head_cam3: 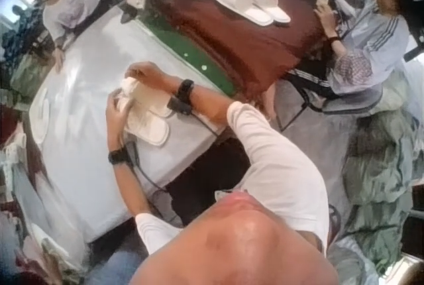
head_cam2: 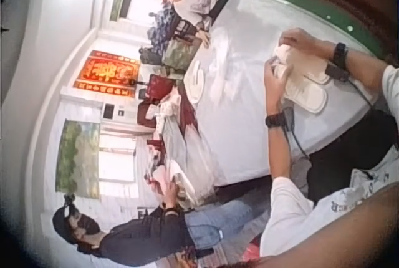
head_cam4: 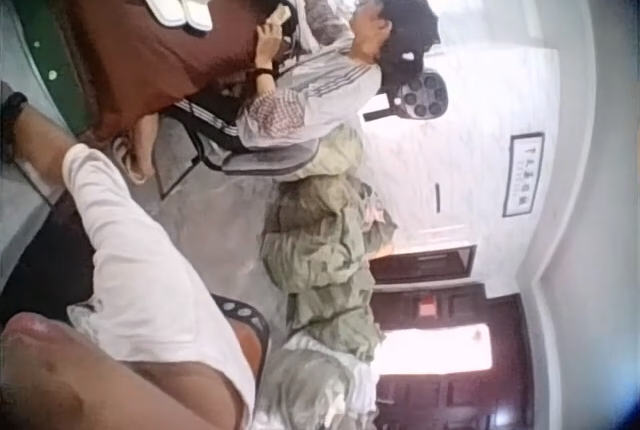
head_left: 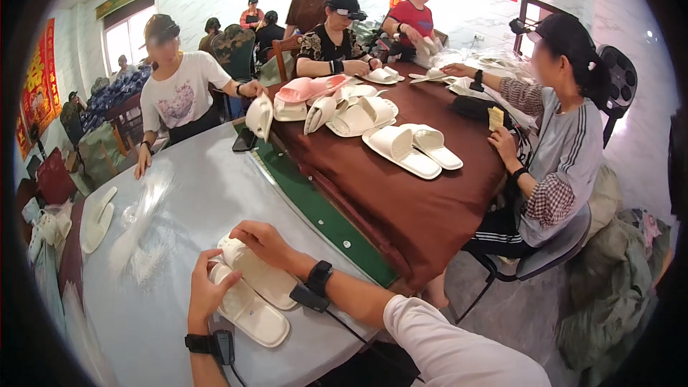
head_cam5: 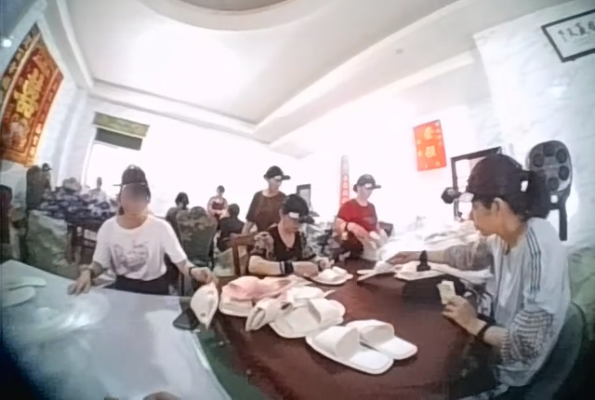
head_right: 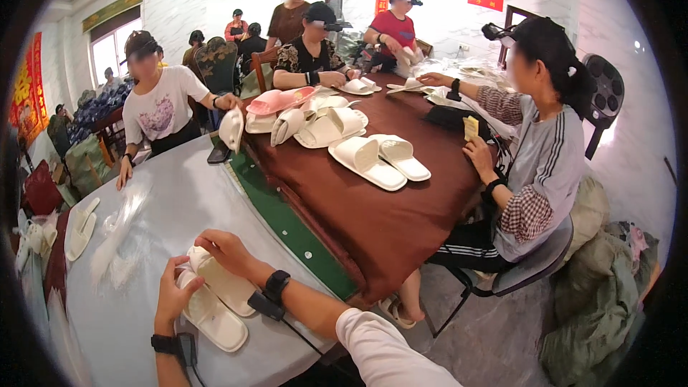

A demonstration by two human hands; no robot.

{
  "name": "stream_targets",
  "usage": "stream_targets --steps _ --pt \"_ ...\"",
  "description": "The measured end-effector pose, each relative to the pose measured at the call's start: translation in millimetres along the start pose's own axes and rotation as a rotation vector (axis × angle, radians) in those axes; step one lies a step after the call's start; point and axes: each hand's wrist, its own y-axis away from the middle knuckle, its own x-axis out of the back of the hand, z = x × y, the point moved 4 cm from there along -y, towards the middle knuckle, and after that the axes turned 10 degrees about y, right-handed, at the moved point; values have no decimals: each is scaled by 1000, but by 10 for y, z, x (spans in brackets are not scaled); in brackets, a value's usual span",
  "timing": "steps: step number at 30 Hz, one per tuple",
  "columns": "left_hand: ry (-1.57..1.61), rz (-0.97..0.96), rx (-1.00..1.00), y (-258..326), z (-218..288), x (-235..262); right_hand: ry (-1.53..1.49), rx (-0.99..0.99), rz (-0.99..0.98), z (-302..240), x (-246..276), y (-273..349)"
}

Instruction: Assembling and inspecting white slippers at a production table.

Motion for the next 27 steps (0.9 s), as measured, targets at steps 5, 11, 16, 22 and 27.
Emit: stream_targets --steps 5,11,16,22,27 --pt "-26 128 -53 2 -27 64 -42 82 29 -71 42 -25" --pt "-163 324 -21 -49 -194 178 7 134 68 -103 129 -39" --pt "-492 495 -590 -28 221 16 34 290 -67 -168 108 -19" --pt "-467 196 -632 -47 290 -204 29 328 -207 -239 67 -21" --pt "-248 358 -483 -89 152 -127 -36 341 -117 -112 55 -50"
